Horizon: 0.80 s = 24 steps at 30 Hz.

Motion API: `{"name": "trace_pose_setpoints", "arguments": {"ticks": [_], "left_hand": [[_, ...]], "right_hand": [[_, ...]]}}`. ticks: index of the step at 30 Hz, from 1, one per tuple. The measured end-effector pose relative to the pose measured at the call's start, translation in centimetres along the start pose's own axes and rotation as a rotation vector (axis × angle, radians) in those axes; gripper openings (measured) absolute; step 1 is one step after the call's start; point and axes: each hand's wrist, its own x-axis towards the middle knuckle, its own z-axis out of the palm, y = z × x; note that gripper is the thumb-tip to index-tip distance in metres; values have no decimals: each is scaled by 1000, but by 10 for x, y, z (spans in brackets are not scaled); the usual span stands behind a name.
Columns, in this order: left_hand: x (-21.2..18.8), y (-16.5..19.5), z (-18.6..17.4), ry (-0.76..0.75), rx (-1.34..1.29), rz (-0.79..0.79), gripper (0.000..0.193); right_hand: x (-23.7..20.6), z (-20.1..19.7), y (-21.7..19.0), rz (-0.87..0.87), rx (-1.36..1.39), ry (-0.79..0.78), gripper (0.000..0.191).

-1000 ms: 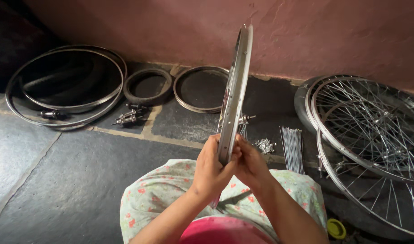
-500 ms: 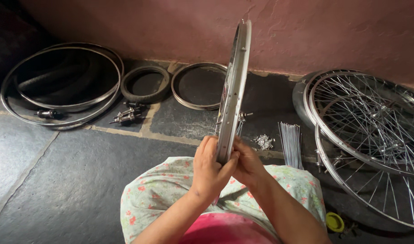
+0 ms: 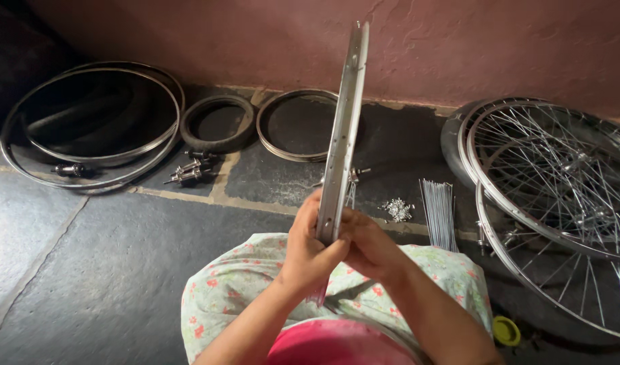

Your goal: The person inserts metal spokes into the hub of a bicycle wheel and then attaches the spokes to the rim. They work with the hub, spokes, and rim, using their hands to thread and secure the components.

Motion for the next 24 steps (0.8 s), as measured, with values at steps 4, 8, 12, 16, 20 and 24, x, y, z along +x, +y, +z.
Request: {"name": "trace_pose_setpoints", "arguments": {"ticks": [4, 8, 12, 16, 20, 24], "left_hand": [[-4, -2, -11, -31, -160, -263, 37], [-7, 0, -19, -37, -174, -336, 35], [-7, 5, -19, -69, -104, -334, 34], [-6, 6, -22, -58, 24, -317, 29], [-4, 5, -25, -11, 86, -275, 31], [-6, 8, -25, -28, -57, -277, 28]], "right_hand": [[19, -75, -18, -66, -403, 10, 17], [59, -182, -29, -148, -856, 561, 18], [60, -250, -20, 119, -1409, 882, 35], [64, -260, -13, 412, -1732, 927, 43], [71, -260, -12, 528, -1843, 894, 42], [75, -265, -15, 634, -1830, 894, 32]]}}
